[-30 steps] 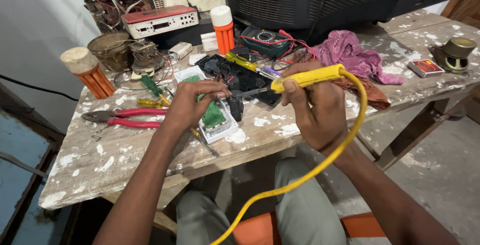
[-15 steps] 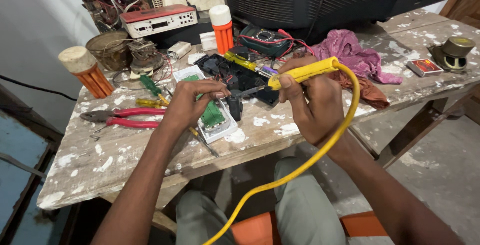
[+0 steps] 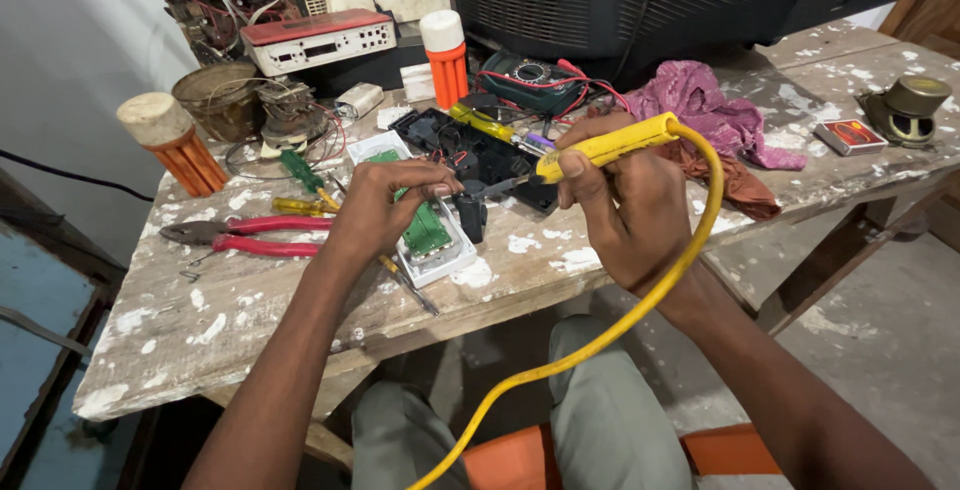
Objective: The person solders components onto a green circuit board held in a plastic tray, using a yellow soldering iron in the right hand while the left hand steadies wires and parts. They set the iron down, adjust a multimeter, handle a small cylindrical component and a round object, then resume soldering wires on the board.
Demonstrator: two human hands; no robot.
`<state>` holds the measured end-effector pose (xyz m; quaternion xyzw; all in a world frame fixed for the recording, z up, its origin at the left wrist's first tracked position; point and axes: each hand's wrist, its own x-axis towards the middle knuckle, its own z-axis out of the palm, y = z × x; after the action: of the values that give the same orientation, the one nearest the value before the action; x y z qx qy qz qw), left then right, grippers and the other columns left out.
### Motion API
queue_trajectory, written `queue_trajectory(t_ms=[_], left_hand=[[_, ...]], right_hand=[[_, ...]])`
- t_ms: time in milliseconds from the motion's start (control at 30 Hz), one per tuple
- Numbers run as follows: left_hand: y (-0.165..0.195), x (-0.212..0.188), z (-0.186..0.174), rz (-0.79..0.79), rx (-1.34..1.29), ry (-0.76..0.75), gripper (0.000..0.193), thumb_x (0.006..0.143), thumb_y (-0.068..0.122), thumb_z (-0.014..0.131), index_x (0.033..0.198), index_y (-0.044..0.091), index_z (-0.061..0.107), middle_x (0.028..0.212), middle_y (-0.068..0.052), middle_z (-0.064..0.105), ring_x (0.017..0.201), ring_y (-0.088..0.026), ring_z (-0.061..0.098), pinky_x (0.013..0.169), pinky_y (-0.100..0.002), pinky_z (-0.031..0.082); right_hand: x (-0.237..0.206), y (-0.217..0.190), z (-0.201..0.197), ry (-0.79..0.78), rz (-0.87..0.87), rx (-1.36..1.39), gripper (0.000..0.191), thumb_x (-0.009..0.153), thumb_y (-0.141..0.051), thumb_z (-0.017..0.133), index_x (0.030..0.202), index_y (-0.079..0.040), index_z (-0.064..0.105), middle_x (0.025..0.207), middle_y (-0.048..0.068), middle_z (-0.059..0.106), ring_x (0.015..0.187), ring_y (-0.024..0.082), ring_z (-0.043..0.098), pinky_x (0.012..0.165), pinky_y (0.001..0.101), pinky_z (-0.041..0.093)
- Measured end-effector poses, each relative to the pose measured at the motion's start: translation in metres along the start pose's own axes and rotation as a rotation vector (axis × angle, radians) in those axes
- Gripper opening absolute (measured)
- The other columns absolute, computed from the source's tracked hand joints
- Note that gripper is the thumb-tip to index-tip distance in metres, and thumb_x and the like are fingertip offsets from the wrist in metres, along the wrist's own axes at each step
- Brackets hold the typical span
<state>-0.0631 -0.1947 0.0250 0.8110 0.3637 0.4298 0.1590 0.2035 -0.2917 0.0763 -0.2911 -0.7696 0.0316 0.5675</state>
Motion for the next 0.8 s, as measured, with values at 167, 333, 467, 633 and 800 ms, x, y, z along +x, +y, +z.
queue_trajectory(t_ms=[167, 333, 467, 633, 800], left_hand=[[0.0029, -0.0020, -0.0011, -0.002, -0.006, 0.004, 0.032, 0.087, -0.008, 0.065, 0.111, 0.007, 0.078, 0.107, -0.011, 0.080, 0.101, -0.022, 0.077, 0.096, -0.034, 0.060], [0.0050, -0.0018, -0.0007, 0.016, -0.013, 0.021, 0.029, 0.088, -0.007, 0.065, 0.110, 0.007, 0.079, 0.105, -0.011, 0.080, 0.100, -0.021, 0.077, 0.095, -0.034, 0.060], [0.0064, -0.0016, 0.0000, -0.010, -0.023, 0.026, 0.027, 0.089, -0.004, 0.066, 0.110, 0.008, 0.079, 0.104, -0.010, 0.080, 0.099, -0.020, 0.078, 0.095, -0.034, 0.060], [0.0056, -0.0008, 0.0002, -0.024, -0.027, 0.027, 0.024, 0.090, -0.001, 0.068, 0.109, 0.008, 0.079, 0.104, -0.010, 0.080, 0.098, -0.020, 0.078, 0.094, -0.034, 0.061], [0.0016, -0.0006, 0.0016, -0.016, -0.016, 0.026, 0.026, 0.089, -0.003, 0.067, 0.110, 0.008, 0.078, 0.106, -0.011, 0.080, 0.099, -0.021, 0.078, 0.094, -0.034, 0.061]], right_hand=[[0.0000, -0.0008, 0.0005, -0.001, -0.007, -0.005, 0.016, 0.112, -0.013, 0.056, 0.109, 0.003, 0.059, 0.087, 0.009, 0.069, 0.069, 0.012, 0.068, 0.063, 0.0259, 0.055], [0.0009, -0.0014, -0.0002, 0.005, -0.008, -0.026, 0.017, 0.112, -0.013, 0.056, 0.109, 0.003, 0.061, 0.085, 0.009, 0.069, 0.068, 0.012, 0.068, 0.062, 0.0260, 0.054], [0.0010, -0.0028, -0.0013, 0.003, 0.012, -0.027, 0.017, 0.112, -0.013, 0.056, 0.108, 0.003, 0.062, 0.082, 0.008, 0.068, 0.068, 0.013, 0.068, 0.062, 0.0262, 0.054], [0.0014, -0.0035, -0.0003, 0.005, -0.021, -0.032, 0.018, 0.112, -0.012, 0.056, 0.107, 0.004, 0.061, 0.086, 0.010, 0.068, 0.068, 0.013, 0.068, 0.062, 0.0266, 0.053], [0.0012, -0.0022, -0.0010, 0.003, -0.005, -0.039, 0.017, 0.112, -0.012, 0.055, 0.107, 0.004, 0.061, 0.084, 0.009, 0.068, 0.068, 0.012, 0.068, 0.062, 0.0262, 0.053]])
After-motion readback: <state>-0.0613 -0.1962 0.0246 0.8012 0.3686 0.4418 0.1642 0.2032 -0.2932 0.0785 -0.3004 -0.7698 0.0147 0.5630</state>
